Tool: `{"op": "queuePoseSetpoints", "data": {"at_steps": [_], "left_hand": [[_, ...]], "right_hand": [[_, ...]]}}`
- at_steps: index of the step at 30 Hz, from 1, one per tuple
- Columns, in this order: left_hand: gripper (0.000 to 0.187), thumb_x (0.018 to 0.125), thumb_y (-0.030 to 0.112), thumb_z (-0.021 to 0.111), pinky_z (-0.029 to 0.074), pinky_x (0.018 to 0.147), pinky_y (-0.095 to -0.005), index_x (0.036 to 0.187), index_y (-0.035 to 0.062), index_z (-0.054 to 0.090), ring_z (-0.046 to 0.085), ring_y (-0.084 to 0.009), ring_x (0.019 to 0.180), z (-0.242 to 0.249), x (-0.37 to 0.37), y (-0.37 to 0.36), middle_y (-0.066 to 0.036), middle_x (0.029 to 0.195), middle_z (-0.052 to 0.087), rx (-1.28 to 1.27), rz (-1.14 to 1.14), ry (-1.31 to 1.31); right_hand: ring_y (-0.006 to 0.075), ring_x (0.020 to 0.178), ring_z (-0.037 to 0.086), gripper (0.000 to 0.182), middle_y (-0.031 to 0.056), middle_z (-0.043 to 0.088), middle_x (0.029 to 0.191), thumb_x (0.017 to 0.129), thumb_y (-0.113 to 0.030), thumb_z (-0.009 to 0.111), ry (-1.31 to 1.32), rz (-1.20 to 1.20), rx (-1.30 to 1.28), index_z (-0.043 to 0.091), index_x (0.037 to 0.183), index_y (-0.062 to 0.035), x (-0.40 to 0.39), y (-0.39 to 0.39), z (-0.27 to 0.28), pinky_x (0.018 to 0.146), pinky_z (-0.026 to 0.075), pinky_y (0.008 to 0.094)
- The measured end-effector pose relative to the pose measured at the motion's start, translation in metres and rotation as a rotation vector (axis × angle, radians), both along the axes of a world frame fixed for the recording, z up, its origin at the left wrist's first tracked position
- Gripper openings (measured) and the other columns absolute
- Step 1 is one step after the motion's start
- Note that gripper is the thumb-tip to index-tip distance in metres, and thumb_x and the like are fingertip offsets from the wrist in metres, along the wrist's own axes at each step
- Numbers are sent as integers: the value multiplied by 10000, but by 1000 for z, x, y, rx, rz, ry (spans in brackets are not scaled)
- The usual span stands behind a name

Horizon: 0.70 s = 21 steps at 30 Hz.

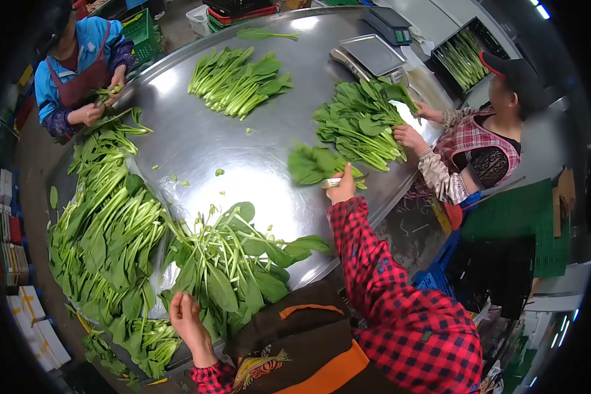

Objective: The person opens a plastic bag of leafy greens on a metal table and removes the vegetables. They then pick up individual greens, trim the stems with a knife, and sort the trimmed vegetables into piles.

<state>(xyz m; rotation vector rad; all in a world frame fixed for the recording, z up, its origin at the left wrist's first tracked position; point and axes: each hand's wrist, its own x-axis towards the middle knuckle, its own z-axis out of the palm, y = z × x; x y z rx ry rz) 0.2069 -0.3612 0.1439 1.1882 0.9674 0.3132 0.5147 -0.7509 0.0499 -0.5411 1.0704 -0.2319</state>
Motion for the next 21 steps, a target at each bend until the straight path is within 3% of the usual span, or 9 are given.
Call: {"op": "queuePoseSetpoints", "data": {"at_steps": [5, 8, 9, 11, 13, 15, 18, 19, 21], "left_hand": [[257, 944, 149, 669, 462, 748, -269, 1167, 49, 588, 605, -115, 886, -13, -38, 2, -17, 1005, 632, -25, 89, 62], [246, 942, 143, 666, 466, 738, -261, 1159, 52, 595, 600, -108, 871, -20, -63, 7, -11, 977, 630, -47, 137, 98], [237, 943, 139, 660, 471, 723, -258, 1155, 51, 599, 596, -101, 854, -22, -74, 8, -7, 957, 627, -52, 156, 121], [240, 943, 137, 657, 472, 710, -254, 1157, 42, 604, 591, -99, 847, -33, -95, 14, -8, 953, 625, -42, 157, 156], [244, 938, 126, 657, 473, 672, -241, 1150, 11, 620, 573, -86, 794, -41, -121, 22, -6, 928, 620, 4, 131, 195], [259, 917, 134, 688, 468, 628, -239, 1126, -10, 637, 567, -88, 709, -49, -145, 30, -11, 839, 629, 80, 137, 236], [230, 902, 137, 707, 477, 641, -229, 1070, -14, 666, 608, -86, 722, -86, -197, 60, -12, 840, 679, 262, 57, 352], [202, 887, 155, 722, 492, 652, -243, 988, -18, 695, 620, -77, 745, -87, -211, 70, -18, 849, 691, 357, 8, 439], [162, 834, 153, 741, 512, 669, -314, 906, 9, 721, 649, -155, 678, -65, -218, 84, -85, 764, 698, 534, 13, 692]], "right_hand": [[90, 544, 538, 210, 18, 607, 745, 914, -246, 723, 10, -139, 10, 586, 903, -88, 5, -2, -10, 519, 502, 281], [94, 518, 507, 228, 41, 613, 754, 957, -255, 656, -117, 232, -173, 602, 925, -36, -34, 24, -21, 459, 436, 248], [94, 518, 507, 228, 41, 613, 754, 957, -255, 656, -111, 259, -166, 602, 925, -36, -46, 36, -18, 459, 436, 248], [108, 502, 480, 220, 5, 527, 643, 969, -268, 586, -83, 433, -155, 611, 932, -53, -67, 69, -13, 476, 415, 255], [90, 501, 478, 181, -27, 481, 615, 974, -252, 582, -237, 687, -63, 571, 844, -126, -89, 87, -7, 464, 414, 248], [39, 503, 472, 177, -61, 479, 618, 974, -213, 605, -238, 728, 114, 548, 818, -152, -98, 116, 16, 450, 419, 189], [23, 544, 478, 94, -35, 550, 758, 988, -183, 600, -234, 841, 38, 587, 985, -90, -110, 143, 29, 454, 432, 169], [27, 573, 485, 145, -16, 565, 806, 984, -194, 608, -238, 890, -24, 605, 1044, -62, -114, 151, 31, 469, 440, 172], [32, 591, 486, 181, -9, 567, 811, 978, -204, 618, -171, 924, -96, 615, 1074, -50, -127, 170, 54, 483, 446, 173]]}}
